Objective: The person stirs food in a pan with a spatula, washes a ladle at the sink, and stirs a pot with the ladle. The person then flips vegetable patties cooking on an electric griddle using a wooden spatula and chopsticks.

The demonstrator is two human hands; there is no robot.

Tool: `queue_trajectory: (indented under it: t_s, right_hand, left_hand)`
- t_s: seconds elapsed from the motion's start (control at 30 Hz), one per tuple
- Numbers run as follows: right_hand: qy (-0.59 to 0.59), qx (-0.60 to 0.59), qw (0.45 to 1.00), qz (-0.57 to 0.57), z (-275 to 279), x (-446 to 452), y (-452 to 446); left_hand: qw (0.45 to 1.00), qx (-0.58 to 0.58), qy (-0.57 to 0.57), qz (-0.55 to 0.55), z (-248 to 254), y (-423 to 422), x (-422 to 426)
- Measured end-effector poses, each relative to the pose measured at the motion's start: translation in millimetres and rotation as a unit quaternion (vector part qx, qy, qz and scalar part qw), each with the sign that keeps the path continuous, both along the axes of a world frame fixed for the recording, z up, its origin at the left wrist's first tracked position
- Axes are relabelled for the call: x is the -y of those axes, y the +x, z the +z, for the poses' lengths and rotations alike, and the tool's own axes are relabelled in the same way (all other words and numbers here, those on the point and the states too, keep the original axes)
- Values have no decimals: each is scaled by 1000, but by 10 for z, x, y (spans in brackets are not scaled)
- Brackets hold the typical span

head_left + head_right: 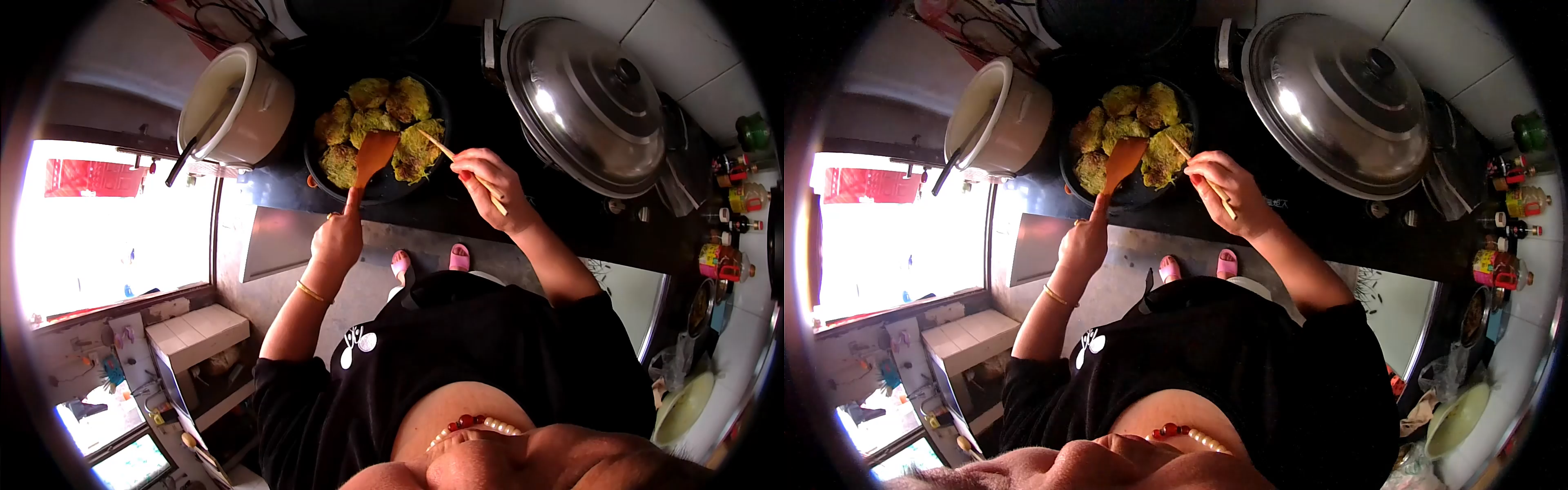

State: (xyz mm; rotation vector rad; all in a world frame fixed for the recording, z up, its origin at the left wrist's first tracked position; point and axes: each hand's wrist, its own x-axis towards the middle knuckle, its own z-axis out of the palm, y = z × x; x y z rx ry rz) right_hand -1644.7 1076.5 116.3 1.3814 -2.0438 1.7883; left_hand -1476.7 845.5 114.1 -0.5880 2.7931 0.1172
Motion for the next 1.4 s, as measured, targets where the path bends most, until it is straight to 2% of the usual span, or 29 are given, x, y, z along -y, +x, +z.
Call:
queue_trajectory:
  t_s: [0.13, 0.23, 0.27, 0.37, 0.4, 0.47, 0.73, 0.83, 0.93, 1.07, 1.23, 1.4]
  right_hand:
    - [48, -10, 999, 20, -18, -11, -18]
    - [46, -18, 998, 30, 2, -47, 8]
    - [38, -18, 999, 32, 2, -53, 3]
    - [17, 3, 1000, 25, -37, -75, -12]
    - [3, 38, 999, 23, -53, -80, -24]
    - [-39, 89, 995, 24, -44, -113, -44]
    - [-44, 96, 994, 25, -96, -119, -22]
    - [-65, 105, 992, 22, -31, -134, 2]
    - [-80, 89, 993, 6, 16, -185, -6]
    - [-48, 99, 994, -3, -94, -185, -25]
    - [-72, 116, 990, -17, -70, -181, 14]
    - [-82, 108, 990, -35, 8, -223, 121]
  left_hand:
    - [997, -44, 64, 22, 76, -89, 58]
    - [979, -149, 134, 42, 224, 31, -8]
    - [981, -152, 107, 55, 282, 53, -82]
    - [993, -84, 81, 23, 333, 102, -289]
    - [991, -93, 98, -4, 273, 125, -339]
    - [996, -26, 90, 7, 195, 64, -414]
    - [993, 114, 17, -36, 229, 134, -273]
    - [993, 110, 43, -31, 271, 120, -246]
    - [994, -31, 80, -61, 182, 257, -132]
    - [995, -61, 65, -52, 223, 319, -313]
    - [997, 23, 65, -44, 399, 39, -419]
    - [991, 87, 52, -88, 244, -95, -332]
